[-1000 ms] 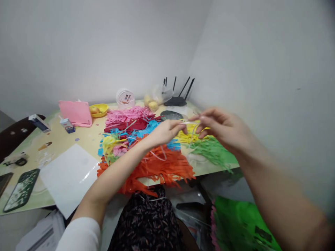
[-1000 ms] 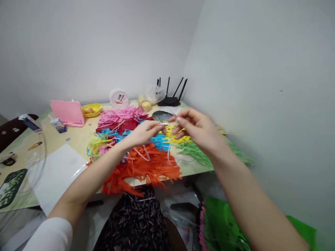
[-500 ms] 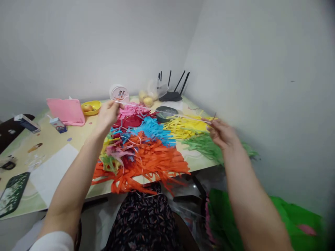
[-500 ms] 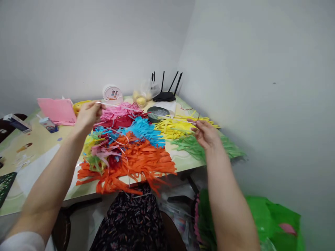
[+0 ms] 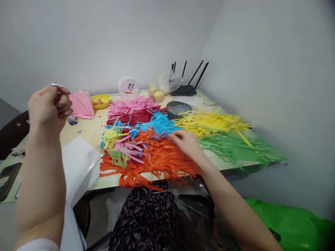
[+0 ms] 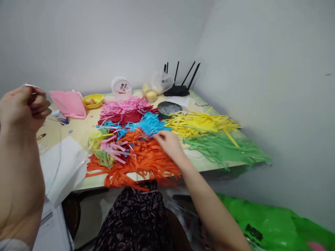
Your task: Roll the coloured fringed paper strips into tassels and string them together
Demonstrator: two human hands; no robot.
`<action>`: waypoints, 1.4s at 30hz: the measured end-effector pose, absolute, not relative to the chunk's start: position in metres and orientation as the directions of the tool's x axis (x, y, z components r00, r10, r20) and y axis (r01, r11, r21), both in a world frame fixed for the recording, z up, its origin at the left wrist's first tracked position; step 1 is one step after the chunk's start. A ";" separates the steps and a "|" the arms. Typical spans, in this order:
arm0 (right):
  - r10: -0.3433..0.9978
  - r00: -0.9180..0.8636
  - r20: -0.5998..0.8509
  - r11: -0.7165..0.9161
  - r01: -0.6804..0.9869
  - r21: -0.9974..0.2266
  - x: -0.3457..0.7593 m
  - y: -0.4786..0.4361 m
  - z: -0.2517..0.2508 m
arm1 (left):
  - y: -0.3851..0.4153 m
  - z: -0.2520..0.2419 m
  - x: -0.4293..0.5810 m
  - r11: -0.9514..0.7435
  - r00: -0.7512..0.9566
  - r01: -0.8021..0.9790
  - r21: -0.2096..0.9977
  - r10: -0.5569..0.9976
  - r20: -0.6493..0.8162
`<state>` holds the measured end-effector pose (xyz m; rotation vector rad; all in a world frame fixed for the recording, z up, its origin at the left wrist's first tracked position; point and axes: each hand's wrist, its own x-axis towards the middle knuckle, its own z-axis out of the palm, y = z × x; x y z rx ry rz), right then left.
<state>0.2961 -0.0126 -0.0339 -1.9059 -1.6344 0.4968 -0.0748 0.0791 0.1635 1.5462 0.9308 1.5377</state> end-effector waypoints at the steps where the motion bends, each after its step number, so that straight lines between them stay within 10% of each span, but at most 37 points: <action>1: 0.996 0.074 0.059 -0.019 0.764 -0.645 0.276 -0.013 -0.032 | 0.077 0.165 -0.076 -0.451 0.022 0.004 0.892 0.892 0.451; 10: 0.985 -0.169 -0.016 0.105 0.678 -0.727 0.215 -0.021 -0.050 | 0.075 0.160 -0.120 -0.376 0.001 0.365 0.852 0.915 0.404; 15: 0.987 -0.155 -0.037 0.065 0.602 -0.796 0.239 -0.022 -0.029 | 0.063 0.159 -0.155 -0.321 0.166 0.893 0.316 0.887 0.430; 24: 0.990 -0.106 0.093 0.142 0.743 -0.654 0.204 0.002 -0.019 | 0.058 0.114 -0.150 -0.231 0.189 0.953 -0.196 0.959 -0.210; 28: 0.985 -0.163 0.055 0.161 0.756 -0.634 0.201 0.009 -0.018 | 0.055 0.086 -0.137 -0.245 0.181 0.942 -0.229 0.946 -0.267; 33: 0.986 -0.161 0.049 0.151 0.719 -0.679 0.207 0.012 -0.005 | 0.057 0.085 -0.080 -0.444 0.453 0.891 -0.093 0.860 0.236; 36: 0.985 -0.175 -0.004 0.115 0.661 -0.741 0.207 0.013 0.008 | 0.068 0.079 -0.031 -0.711 0.698 0.699 0.078 0.702 0.142; 42: 0.980 -0.195 -0.044 0.064 0.516 -0.854 0.225 0.014 0.040 | 0.090 0.074 -0.012 -0.682 0.690 0.716 0.150 0.724 0.001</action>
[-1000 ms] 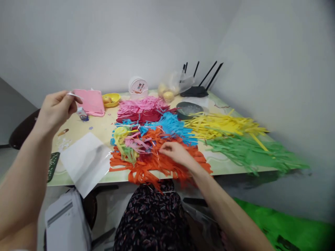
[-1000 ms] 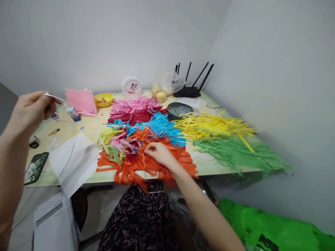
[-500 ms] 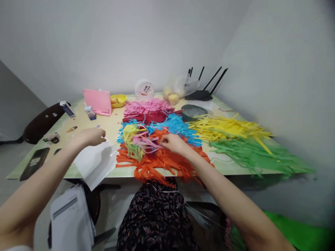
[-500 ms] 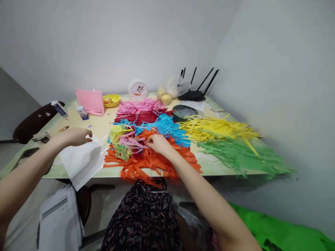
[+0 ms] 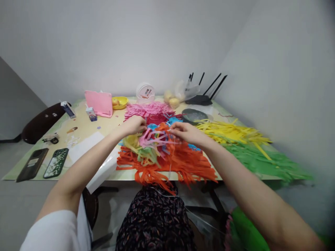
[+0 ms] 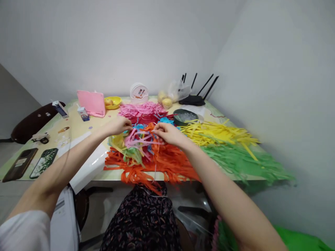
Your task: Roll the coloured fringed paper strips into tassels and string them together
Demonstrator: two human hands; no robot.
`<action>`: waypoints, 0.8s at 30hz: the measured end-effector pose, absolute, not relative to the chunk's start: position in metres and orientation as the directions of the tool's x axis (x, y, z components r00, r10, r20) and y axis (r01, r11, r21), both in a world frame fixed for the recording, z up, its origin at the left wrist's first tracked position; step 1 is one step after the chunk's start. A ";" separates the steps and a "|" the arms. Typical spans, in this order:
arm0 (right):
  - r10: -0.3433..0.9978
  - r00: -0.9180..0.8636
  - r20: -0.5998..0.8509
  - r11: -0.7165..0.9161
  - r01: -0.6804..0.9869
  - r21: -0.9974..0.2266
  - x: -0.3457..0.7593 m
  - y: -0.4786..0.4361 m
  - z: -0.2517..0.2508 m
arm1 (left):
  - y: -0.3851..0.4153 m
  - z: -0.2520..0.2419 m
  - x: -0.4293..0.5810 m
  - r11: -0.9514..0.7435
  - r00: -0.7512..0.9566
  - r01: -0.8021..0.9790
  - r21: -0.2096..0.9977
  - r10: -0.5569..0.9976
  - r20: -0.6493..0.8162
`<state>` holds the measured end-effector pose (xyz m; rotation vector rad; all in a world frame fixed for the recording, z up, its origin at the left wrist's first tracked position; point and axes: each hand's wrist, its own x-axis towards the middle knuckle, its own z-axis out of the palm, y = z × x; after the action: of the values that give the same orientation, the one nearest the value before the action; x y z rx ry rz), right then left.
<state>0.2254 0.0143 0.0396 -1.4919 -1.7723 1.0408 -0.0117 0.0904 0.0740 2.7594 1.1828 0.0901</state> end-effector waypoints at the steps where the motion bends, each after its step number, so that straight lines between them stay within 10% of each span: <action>1: 0.983 -0.182 -0.026 0.069 0.499 -0.864 0.231 0.015 0.045 | 0.092 0.076 -0.018 -0.676 0.685 0.718 0.164 0.729 0.009; 13: 0.966 -0.227 0.123 0.248 0.688 -0.682 0.267 0.018 0.108 | 0.076 0.088 -0.044 -0.649 0.660 0.745 0.157 0.751 -0.029; 24: 0.990 0.012 0.141 0.058 0.872 -0.486 0.345 0.025 0.107 | 0.069 0.129 -0.113 -0.557 0.584 0.809 0.186 0.799 -0.142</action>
<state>0.3446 0.0246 0.1068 -1.8562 -1.9029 0.3560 -0.1131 0.0691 0.1286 2.5834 1.3349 -0.0604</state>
